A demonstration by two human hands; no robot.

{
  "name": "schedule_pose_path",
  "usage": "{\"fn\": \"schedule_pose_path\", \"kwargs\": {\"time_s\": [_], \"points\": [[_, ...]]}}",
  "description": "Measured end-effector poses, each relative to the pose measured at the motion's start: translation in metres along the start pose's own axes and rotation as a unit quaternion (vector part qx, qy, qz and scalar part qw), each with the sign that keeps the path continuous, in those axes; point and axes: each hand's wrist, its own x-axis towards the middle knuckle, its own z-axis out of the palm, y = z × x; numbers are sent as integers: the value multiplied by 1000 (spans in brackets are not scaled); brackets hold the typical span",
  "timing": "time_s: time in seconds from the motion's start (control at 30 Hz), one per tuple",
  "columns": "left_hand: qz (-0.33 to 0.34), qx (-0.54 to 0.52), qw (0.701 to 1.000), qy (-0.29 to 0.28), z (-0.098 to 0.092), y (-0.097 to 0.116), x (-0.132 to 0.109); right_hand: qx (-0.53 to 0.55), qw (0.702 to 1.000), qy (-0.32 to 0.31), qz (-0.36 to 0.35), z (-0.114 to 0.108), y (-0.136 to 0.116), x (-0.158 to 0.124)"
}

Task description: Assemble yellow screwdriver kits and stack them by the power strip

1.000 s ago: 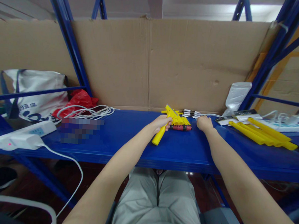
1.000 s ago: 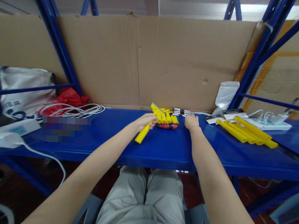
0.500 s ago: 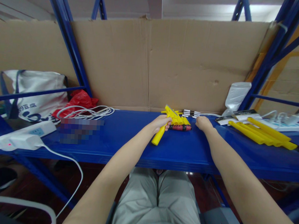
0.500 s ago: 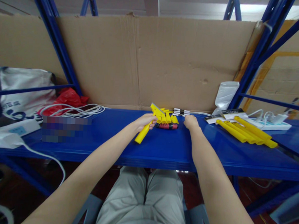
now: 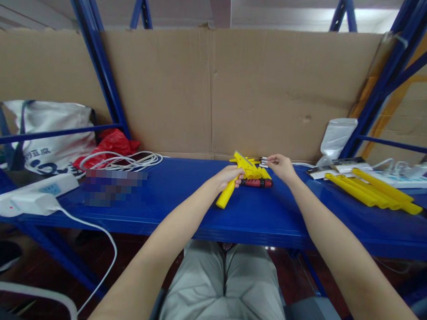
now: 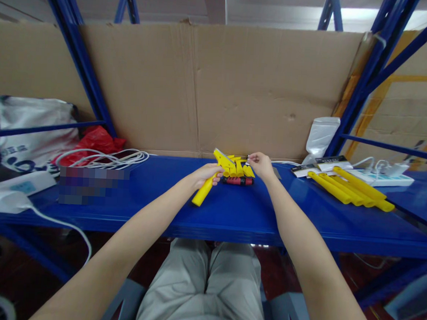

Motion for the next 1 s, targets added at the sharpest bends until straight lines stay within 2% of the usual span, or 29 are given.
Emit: {"fn": "schedule_pose_path", "kwargs": {"time_s": [0.13,0.27,0.43,0.7,1.0], "points": [[1,-9,1000,-1,-2,-2,2,114,992,-16,-48,13,-17,-5],[9,-17,1000,-10,-2,-3,3,158,983,-52,-73,22,-32,-11],[15,-28,999,-24,0,-2,2,149,984,-75,-68,24,-40,-17],[10,-34,999,-31,-1,-3,4,83,990,-60,-97,24,-39,-18],[0,-38,998,-41,-1,-1,3,128,983,-52,-124,30,-30,-12]]}}
